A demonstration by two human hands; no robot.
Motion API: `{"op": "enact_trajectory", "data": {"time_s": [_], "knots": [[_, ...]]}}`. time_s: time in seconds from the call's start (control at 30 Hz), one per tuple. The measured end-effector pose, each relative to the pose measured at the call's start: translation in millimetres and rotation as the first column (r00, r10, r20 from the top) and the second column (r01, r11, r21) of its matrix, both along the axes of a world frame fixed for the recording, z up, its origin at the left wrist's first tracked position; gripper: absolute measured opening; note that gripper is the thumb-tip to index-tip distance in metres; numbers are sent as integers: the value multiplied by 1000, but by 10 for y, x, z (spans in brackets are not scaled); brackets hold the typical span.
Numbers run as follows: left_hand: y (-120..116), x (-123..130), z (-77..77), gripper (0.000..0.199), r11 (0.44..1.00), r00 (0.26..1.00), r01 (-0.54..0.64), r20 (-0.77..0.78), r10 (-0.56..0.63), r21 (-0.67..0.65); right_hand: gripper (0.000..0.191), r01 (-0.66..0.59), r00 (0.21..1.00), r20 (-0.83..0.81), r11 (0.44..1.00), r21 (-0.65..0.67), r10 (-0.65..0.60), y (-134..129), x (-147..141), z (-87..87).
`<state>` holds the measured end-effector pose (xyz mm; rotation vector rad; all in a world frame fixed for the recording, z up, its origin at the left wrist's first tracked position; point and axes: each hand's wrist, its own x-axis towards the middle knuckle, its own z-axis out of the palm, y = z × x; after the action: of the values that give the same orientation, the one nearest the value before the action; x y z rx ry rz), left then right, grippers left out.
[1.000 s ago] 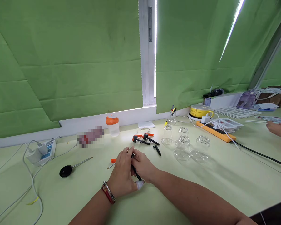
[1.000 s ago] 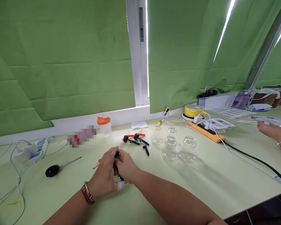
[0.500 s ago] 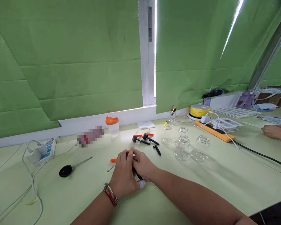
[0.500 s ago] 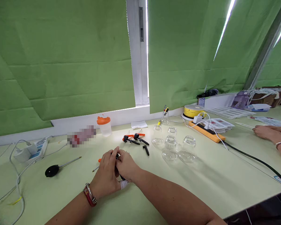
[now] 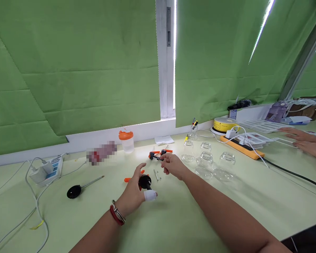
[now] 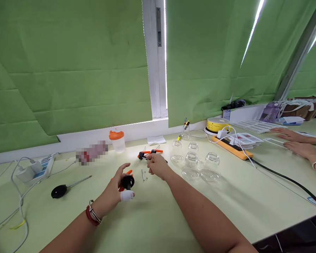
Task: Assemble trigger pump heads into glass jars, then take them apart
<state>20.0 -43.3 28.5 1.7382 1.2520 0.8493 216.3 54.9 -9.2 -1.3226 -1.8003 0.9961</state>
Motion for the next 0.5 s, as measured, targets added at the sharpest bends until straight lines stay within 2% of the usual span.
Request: {"op": "enact_trajectory", "data": {"time_s": [0.1, 0.2, 0.33, 0.5], "knots": [[-10, -3, 42, 76, 966, 971, 99, 237, -42, -237, 12, -26, 990, 136, 999, 25, 23, 75, 75, -119], [-11, -13, 22, 62, 908, 930, 188, 365, -42, -373, 5, -97, 969, 233, 995, 38, 86, 61, 67, -190], [19, -49, -64, 50, 848, 890, 246, 456, -6, -469, 9, -144, 943, 311, 988, 56, 120, 15, 12, -205], [88, -87, -115, 52, 781, 901, 266, 434, 7, -565, 6, -158, 934, 340, 980, 118, 109, -1, -19, -191]]}}
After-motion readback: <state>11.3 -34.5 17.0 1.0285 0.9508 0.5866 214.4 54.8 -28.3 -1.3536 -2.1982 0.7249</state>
